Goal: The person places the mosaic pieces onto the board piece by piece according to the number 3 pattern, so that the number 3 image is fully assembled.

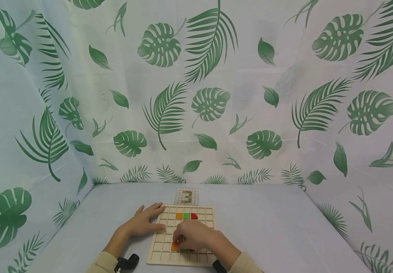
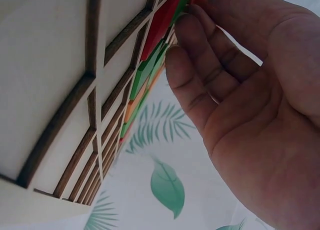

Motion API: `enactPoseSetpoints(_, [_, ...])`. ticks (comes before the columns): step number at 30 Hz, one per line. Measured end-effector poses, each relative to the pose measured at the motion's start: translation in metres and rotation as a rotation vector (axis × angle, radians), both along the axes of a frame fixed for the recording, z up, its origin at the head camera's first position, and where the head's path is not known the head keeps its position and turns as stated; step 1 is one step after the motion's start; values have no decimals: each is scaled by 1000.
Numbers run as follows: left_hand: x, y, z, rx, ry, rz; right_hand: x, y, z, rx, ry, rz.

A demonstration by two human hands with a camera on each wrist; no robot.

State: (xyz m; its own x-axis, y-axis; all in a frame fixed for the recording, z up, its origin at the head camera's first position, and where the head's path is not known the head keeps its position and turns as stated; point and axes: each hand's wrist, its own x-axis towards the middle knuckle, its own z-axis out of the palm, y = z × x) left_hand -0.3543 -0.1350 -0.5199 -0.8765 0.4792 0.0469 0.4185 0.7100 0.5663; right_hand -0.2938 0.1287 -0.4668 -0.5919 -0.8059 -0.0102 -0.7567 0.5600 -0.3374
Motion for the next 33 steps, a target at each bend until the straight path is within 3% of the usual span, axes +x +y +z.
enactPoseSetpoints(10, [-1, 0, 0, 4, -3, -8, 2, -1, 1, 22, -13, -9])
enactPoseSetpoints(19, [-2, 1, -1, 1, -7, -5, 0, 4, 0, -19, -32, -11])
enactPoseSetpoints(33, [1, 3, 1, 3, -21, 0, -17, 35, 8, -182, -28, -158])
